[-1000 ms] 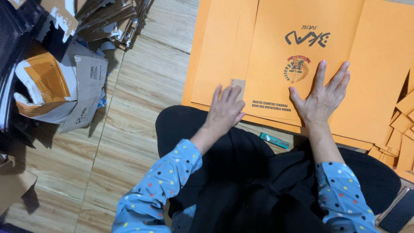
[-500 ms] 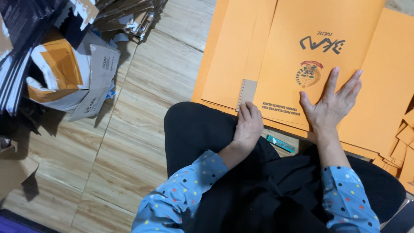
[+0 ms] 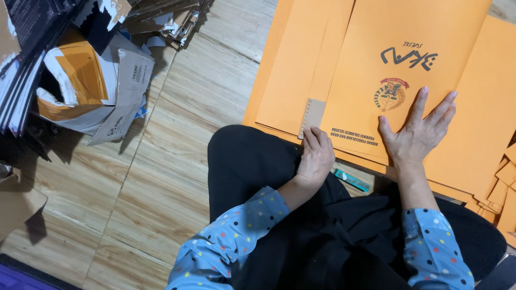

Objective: The person is sitting on the floor and marking a specific area on orange folders using a small blue tool before stacking them.

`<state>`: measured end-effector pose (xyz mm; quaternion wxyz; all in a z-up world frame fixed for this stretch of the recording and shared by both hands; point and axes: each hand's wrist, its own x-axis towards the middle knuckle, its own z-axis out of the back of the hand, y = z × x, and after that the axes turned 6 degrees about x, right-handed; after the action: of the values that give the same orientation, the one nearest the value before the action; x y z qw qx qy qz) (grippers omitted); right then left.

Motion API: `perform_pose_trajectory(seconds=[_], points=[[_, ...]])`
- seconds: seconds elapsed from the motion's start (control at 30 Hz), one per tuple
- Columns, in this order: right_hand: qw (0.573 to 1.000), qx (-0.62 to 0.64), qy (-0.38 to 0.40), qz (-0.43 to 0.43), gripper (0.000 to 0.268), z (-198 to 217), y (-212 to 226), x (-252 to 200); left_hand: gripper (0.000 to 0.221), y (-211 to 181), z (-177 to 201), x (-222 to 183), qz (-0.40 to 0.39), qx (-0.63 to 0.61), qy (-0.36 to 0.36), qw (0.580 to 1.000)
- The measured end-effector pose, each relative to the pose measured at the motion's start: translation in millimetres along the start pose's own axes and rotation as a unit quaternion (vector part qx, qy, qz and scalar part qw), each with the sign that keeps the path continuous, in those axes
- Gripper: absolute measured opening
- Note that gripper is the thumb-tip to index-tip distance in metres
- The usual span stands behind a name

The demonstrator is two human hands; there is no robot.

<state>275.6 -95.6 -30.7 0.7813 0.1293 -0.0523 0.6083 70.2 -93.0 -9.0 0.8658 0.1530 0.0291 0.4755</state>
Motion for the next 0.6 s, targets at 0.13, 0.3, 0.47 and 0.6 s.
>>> perform_pose_trajectory(seconds=[0.13,0.3,0.47,0.6], points=[[1.000,0.007,0.004,-0.004,0.080,-1,-1,0,0.024,1,-1,3,-0.007,0.002,0.001,1.000],[1.000,0.024,-0.002,-0.001,0.080,6,6,2,0.018,4,-6,16,-0.026,-0.007,-0.001,1.000],[0.999,0.040,-0.010,-0.012,0.082,4,1,3,0.006,2,-16,33,-0.038,0.018,0.002,0.999],[0.998,0.048,-0.046,-0.010,0.085,-1,-2,7,0.012,-3,-40,46,-0.001,-0.012,-0.069,0.998]])
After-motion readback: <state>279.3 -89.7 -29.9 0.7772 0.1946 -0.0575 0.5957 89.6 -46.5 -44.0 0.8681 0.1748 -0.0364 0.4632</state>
